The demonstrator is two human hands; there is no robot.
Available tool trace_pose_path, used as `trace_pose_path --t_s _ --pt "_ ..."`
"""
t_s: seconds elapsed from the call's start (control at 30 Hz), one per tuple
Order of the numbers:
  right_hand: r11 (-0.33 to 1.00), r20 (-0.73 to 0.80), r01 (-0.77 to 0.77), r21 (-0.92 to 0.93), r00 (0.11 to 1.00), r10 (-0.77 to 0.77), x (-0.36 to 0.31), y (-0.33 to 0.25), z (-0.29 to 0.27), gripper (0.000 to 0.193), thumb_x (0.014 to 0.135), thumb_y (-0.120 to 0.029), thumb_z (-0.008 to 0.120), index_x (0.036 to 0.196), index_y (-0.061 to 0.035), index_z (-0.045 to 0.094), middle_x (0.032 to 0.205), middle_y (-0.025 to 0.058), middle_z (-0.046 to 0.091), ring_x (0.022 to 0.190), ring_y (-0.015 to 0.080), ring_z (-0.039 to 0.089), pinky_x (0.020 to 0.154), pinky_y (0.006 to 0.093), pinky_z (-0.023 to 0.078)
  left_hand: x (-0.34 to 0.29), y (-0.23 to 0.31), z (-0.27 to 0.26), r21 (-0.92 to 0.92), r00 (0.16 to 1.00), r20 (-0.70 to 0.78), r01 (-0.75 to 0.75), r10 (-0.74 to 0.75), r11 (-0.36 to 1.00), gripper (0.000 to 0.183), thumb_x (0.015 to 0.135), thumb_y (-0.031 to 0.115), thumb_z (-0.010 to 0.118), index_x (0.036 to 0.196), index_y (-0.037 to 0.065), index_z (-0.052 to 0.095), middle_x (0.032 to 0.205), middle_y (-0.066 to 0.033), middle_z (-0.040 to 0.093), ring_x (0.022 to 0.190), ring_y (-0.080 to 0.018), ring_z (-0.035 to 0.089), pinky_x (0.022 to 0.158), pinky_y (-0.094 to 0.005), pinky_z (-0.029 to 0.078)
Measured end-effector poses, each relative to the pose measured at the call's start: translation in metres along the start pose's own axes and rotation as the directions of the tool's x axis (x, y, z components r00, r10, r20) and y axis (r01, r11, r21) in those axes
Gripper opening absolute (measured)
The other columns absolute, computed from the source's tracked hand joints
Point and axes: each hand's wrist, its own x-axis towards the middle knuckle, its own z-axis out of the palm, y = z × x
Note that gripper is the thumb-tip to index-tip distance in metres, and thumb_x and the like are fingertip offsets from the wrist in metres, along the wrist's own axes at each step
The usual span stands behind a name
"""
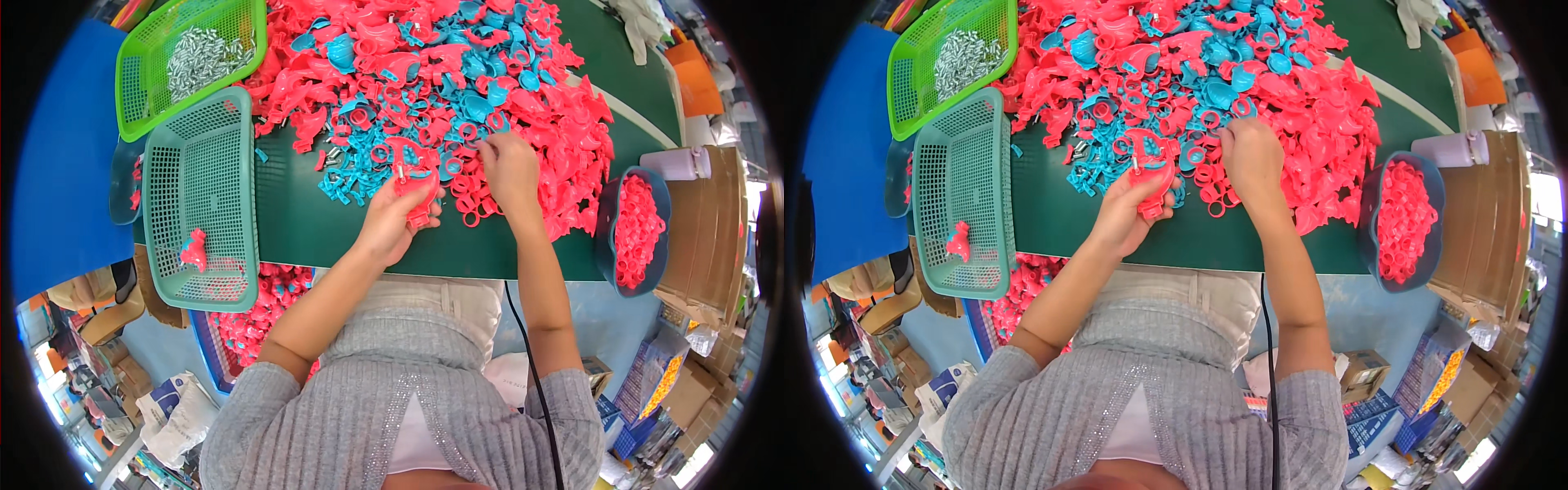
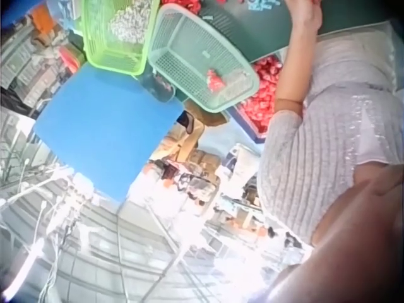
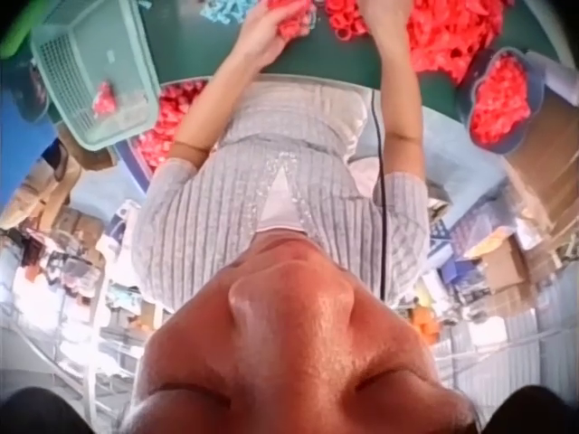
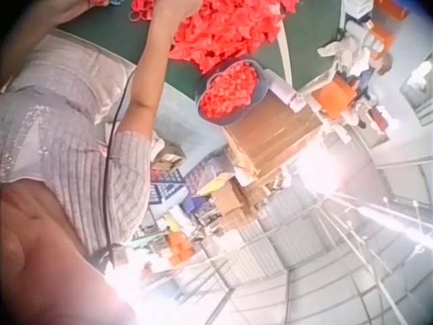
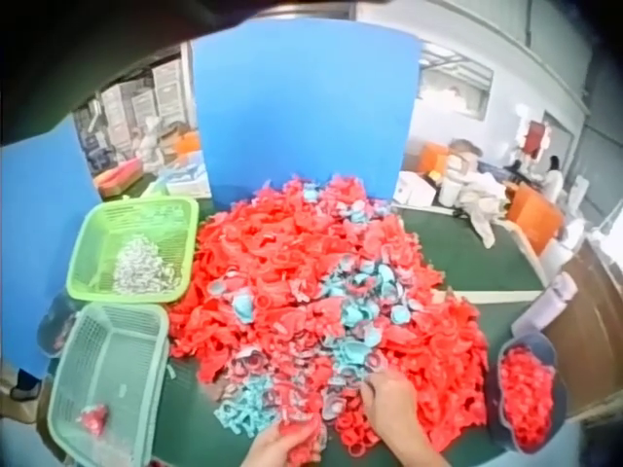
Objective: Assemble pink and blue plastic toy components by joining them together manually.
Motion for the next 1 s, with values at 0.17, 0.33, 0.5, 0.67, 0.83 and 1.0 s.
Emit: trace_pose_path --t_s 0.17,0.33,0.5,0.67,0.83,1.0 --pt "0.871 -0.088 0.206 0.446 0.978 -0.187 -0.018 -0.043 -0.028 0.009 0.075 -0.001 0.071 0.079 0.0013 0.064 0.078 0.0122 0.063 0.074 0.0266 0.063 0.065 0.0323 0.05 0.007 0.007 0.016 -0.119 0.996 -0.076 0.041 -0.05 0.992 0.023 0.095 0.016 0.055 0.114 0.004 0.054 0.1 -0.0082 0.064 0.081 -0.0143 0.062 0.067 -0.0285 0.052" --pt "0.838 -0.095 0.305 0.452 0.951 -0.295 -0.041 -0.063 -0.022 0.017 0.071 -0.007 0.077 0.081 -0.0015 0.064 0.079 0.0108 0.062 0.083 0.0317 0.062 0.07 0.0393 0.051 0.008 0.0 0.016 -0.139 0.983 -0.03 -0.185 0.182 0.973 0.022 0.094 0.011 0.057 0.114 0.005 0.052 0.103 -0.0061 0.063 0.091 -0.0141 0.062 0.074 -0.0286 0.053" --pt "0.81 -0.029 0.115 0.575 0.992 -0.12 -0.051 -0.064 -0.02 0.014 0.076 -0.009 0.074 0.082 -0.0005 0.065 0.079 0.0094 0.062 0.091 0.0284 0.061 0.075 0.04 0.048 0.004 -0.003 0.017 -0.088 0.947 -0.071 -0.319 0.314 0.944 0.026 0.091 0.007 0.061 0.115 0.005 0.05 0.101 -0.005 0.063 0.089 -0.0131 0.062 0.074 -0.0263 0.052" --pt "0.591 0.201 -0.183 0.785 0.979 0.036 -0.05 -0.077 -0.034 0.013 0.084 -0.013 0.065 0.085 0.0 0.067 0.104 0.0114 0.06 0.11 0.0285 0.051 0.097 0.0412 0.037 -0.004 0.007 0.012 -0.126 0.972 -0.037 -0.234 0.232 0.964 0.039 0.099 0.039 0.039 0.12 0.007 0.047 0.103 -0.0076 0.061 0.094 -0.0172 0.06 0.082 -0.0327 0.05" --pt "0.805 0.123 0.057 0.59 0.979 -0.16 -0.042 -0.082 -0.028 0.013 0.082 -0.016 0.067 0.087 -0.0044 0.069 0.125 0.0138 0.05 0.124 0.0373 0.036 0.108 0.0513 0.022 -0.014 0.013 0.015 -0.19 0.989 0.056 -0.121 0.134 0.974 0.072 0.094 0.066 0.013 0.124 0.009 0.046 0.105 -0.006 0.056 0.101 -0.0174 0.054 0.089 -0.0361 0.044" --pt "0.8 0.182 -0.012 0.599 0.976 -0.122 -0.044 -0.08 -0.024 0.012 0.084 -0.011 0.065 0.088 -0.0009 0.069 0.137 0.0165 0.042 0.128 0.0298 0.037 0.104 0.0412 0.029 -0.012 0.012 0.01 -0.134 0.99 0.066 -0.118 0.128 0.984 0.077 0.092 0.068 0.01 0.13 0.009 0.042 0.113 -0.0091 0.056 0.11 -0.0216 0.054 0.093 -0.0392 0.043"
